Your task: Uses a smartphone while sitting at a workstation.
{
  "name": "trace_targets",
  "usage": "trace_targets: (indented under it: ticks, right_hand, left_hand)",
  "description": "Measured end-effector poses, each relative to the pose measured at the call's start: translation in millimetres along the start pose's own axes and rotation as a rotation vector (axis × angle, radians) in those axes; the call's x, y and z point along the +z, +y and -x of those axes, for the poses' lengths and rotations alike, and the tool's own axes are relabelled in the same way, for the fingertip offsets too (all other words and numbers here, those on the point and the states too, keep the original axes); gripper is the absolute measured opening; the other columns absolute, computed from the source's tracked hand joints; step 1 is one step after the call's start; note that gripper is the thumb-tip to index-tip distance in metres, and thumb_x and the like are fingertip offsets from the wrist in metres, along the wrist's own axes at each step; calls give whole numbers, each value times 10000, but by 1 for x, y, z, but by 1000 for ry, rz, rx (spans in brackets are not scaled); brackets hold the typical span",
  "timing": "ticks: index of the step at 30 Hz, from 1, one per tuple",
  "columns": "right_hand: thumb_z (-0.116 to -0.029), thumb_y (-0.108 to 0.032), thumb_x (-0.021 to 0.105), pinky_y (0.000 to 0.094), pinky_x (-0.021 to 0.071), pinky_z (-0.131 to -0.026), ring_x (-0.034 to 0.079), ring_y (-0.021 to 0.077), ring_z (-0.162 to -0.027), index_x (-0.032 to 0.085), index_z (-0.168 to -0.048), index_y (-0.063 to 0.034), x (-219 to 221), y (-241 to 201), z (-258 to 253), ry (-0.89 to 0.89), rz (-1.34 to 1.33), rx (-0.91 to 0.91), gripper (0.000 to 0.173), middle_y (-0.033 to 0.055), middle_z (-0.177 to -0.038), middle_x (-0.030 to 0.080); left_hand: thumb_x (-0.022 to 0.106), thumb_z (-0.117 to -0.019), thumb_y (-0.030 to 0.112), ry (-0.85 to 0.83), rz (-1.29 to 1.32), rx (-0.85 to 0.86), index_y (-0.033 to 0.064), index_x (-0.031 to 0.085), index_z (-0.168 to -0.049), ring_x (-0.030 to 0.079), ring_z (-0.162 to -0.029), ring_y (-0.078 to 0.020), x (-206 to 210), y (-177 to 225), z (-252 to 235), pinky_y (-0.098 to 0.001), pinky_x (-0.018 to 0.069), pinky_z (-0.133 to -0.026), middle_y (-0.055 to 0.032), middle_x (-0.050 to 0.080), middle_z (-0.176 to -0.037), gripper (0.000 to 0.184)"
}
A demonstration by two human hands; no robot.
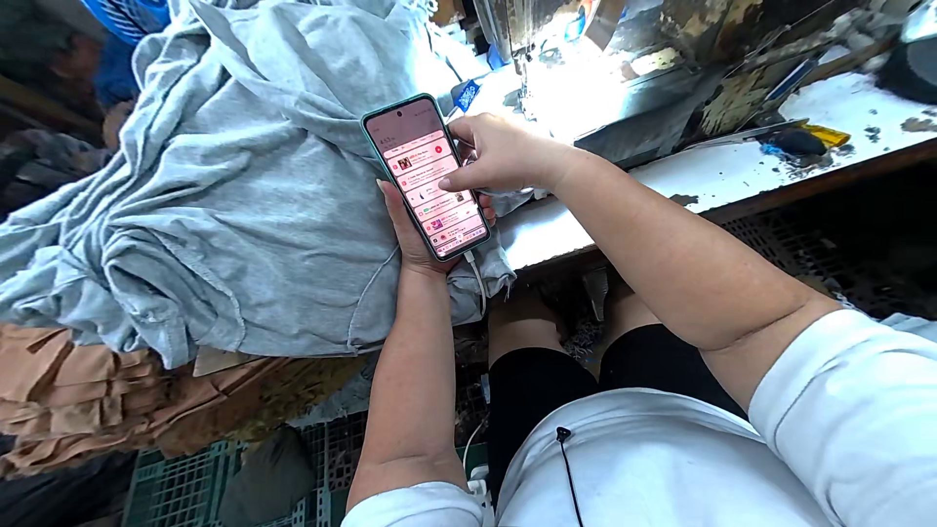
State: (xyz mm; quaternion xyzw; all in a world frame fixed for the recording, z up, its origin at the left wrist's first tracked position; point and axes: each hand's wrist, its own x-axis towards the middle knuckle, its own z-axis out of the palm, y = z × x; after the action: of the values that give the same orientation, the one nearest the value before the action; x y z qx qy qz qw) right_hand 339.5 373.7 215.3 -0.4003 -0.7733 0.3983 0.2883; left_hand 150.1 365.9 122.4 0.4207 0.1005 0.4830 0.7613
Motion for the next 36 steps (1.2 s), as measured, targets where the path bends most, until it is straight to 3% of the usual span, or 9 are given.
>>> trace_targets:
  ticks: [2, 7, 13, 15, 20, 26, 32, 36]
  right_hand:
    - [-962, -279, 702, 382, 552, -844, 677, 153, -909, 617, -1283, -19, -4, -3, 1, -8, 18, 15, 423, 95, -1059, 698]
    - [-980, -262, 672, 399, 551, -849, 682, 161, -911, 653, -1219, -6, -5, -2, -1, 17, 7, 18, 350, 112, -1038, 710]
    - [-974, -250, 656, 381, 563, -771, 675, 140, -845, 657, -1206, -46, -5, -2, 0, 13, -25, 49, 309, 76, -985, 701]
    - [-987, -250, 638, 396, 549, -799, 673, 150, -877, 661, -1212, -42, -5, -4, 1, 13, -39, 61, 307, 84, -1007, 702]
    - [-1045, -237, 526, 386, 498, -769, 619, 145, -861, 670, -1110, -50, -6, -6, 3, 42, -43, 67, 246, 72, -965, 653]
    - [-945, -201, 667, 399, 549, -766, 663, 155, -828, 647, -1226, -41, -6, -6, 3, 4, 44, 41, 324, 82, -981, 687]
    - [-959, -193, 645, 376, 565, -744, 671, 146, -805, 636, -1244, -38, -5, -5, 2, 1, 15, 51, 325, 83, -980, 688]
    - [-955, -184, 654, 431, 529, -828, 664, 190, -907, 643, -1247, -19, -6, -6, 4, 16, 54, 24, 335, 113, -1021, 697]
  left_hand:
    - [680, -649, 863, -13, 2, -20, 170, 663, -1261, 729, -948, -310, 0, 0, 0, -493, 613, -816, -149, 736, -1057, 925]
    - [650, -668, 876, 6, -14, -12, 187, 660, -1267, 729, -965, -314, -2, 1, 0, -516, 609, -833, -139, 739, -1075, 913]
    - [665, -653, 871, -22, 39, -40, 153, 673, -1245, 731, -941, -327, -2, 1, -1, -509, 611, -829, -164, 737, -1047, 931]
    - [659, -663, 870, -25, 40, -35, 149, 672, -1250, 731, -948, -333, -2, 1, 0, -512, 611, -838, -172, 736, -1055, 930]
    - [677, -659, 857, -41, 34, -39, 135, 666, -1258, 731, -945, -324, -1, 2, -1, -494, 613, -835, -168, 732, -1067, 938]
    - [662, -655, 874, -38, 7, -28, 147, 665, -1257, 728, -937, -322, -2, 0, -1, -497, 612, -824, -165, 733, -1049, 944]
    - [673, -668, 852, -28, 20, -21, 161, 675, -1242, 730, -934, -312, 0, 1, -1, -497, 612, -818, -151, 736, -1045, 898]
    - [641, -649, 892, -8, 7, -37, 181, 679, -1246, 732, -941, -312, -3, 0, 0, -504, 609, -819, -145, 742, -1043, 929]
